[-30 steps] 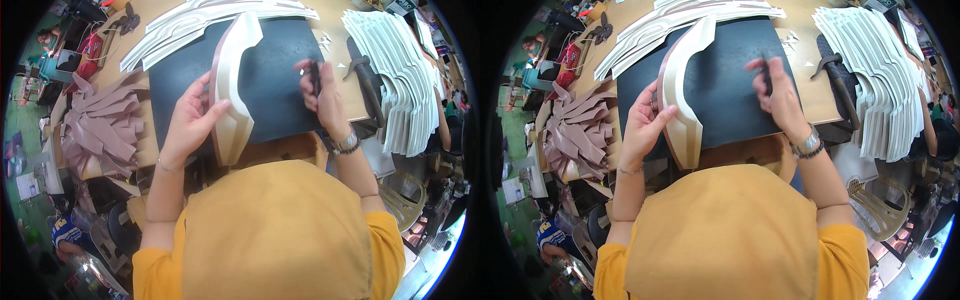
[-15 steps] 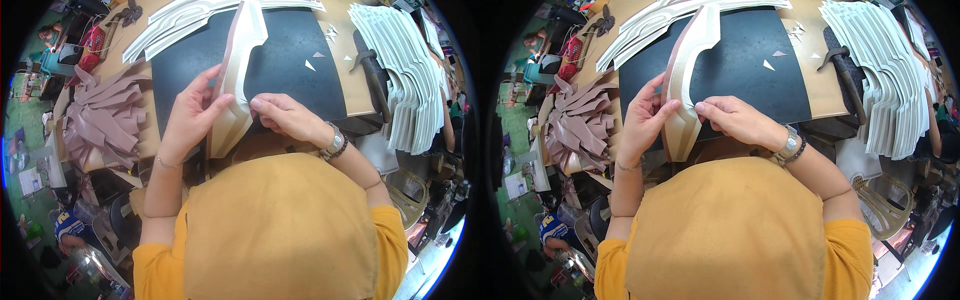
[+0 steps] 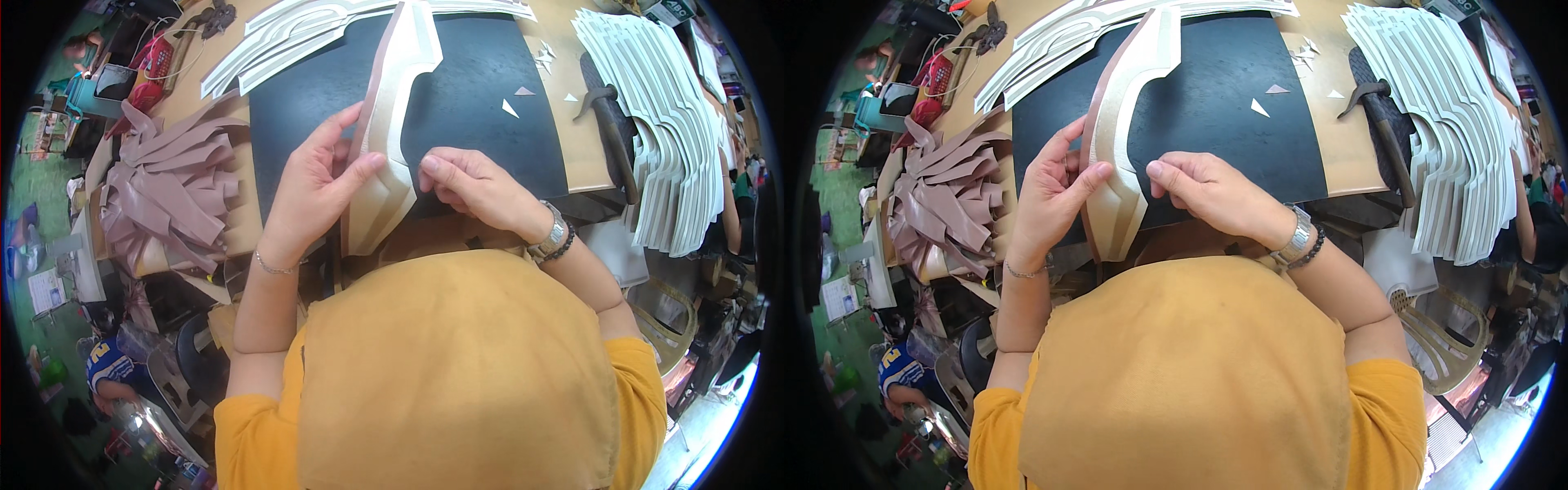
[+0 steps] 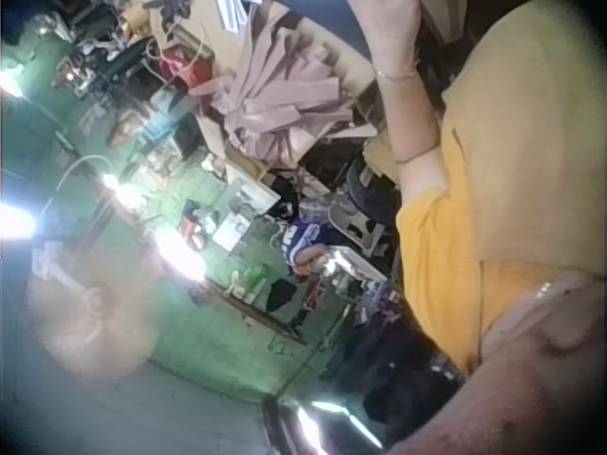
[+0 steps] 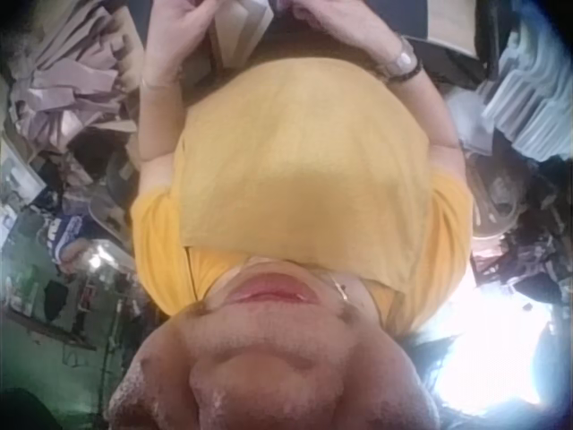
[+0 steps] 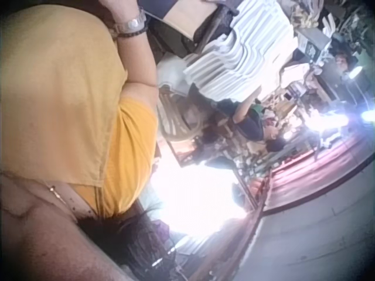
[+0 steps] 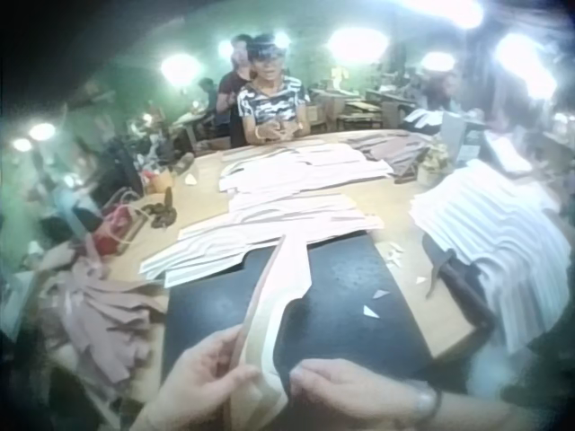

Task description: The person aligns white material components and uses a hammer to secure the edges on a work surface, and handles strips of pink material by hand.

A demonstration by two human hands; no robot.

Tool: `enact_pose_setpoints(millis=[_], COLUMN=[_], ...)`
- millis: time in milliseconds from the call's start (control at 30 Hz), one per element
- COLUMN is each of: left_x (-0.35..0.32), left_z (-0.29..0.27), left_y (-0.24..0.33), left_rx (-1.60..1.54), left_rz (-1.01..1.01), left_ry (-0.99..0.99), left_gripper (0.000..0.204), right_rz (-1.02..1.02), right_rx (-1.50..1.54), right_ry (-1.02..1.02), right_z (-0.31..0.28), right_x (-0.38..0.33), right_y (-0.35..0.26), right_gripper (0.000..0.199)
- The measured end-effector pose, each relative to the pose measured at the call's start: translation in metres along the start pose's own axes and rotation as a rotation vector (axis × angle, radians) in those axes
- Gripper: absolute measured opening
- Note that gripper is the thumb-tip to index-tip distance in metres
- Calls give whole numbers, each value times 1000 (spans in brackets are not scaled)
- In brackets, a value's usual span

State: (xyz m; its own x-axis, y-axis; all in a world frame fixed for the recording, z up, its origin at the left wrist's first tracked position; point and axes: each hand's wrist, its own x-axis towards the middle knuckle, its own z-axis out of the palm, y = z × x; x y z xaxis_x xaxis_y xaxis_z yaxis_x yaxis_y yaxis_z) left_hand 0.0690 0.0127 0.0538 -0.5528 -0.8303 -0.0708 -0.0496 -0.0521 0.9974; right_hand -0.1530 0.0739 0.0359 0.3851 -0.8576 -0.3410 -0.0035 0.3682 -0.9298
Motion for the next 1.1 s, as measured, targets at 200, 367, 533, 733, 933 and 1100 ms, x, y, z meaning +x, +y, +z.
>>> enact_pose_setpoints(millis=[200,367,533,733,933,1100], left_x=[-2,-2,-2,-5,-5,-5], left_z=[-2,-2,-5,-4,-5,-4], left_y=[2,2,1,2,1,1], left_rx=[22,37,44,52,43,33], left_rz=[-42,-41,-31,-45,-43,-33], left_ry=[-53,-49,-43,-54,-54,-45], left_gripper=[56,56,56,56,57,57], right_rz=[-30,-32,19,-29,-64,-14], right_rx=[-37,-42,24,-4,-56,40], right_ry=[-43,-53,-29,-36,-40,-41], right_z=[1,2,-4,3,1,-4], right_x=[6,6,5,9,9,9], right_y=[-3,-4,1,-6,-3,-4], right_gripper=[38,37,37,37,36,39])
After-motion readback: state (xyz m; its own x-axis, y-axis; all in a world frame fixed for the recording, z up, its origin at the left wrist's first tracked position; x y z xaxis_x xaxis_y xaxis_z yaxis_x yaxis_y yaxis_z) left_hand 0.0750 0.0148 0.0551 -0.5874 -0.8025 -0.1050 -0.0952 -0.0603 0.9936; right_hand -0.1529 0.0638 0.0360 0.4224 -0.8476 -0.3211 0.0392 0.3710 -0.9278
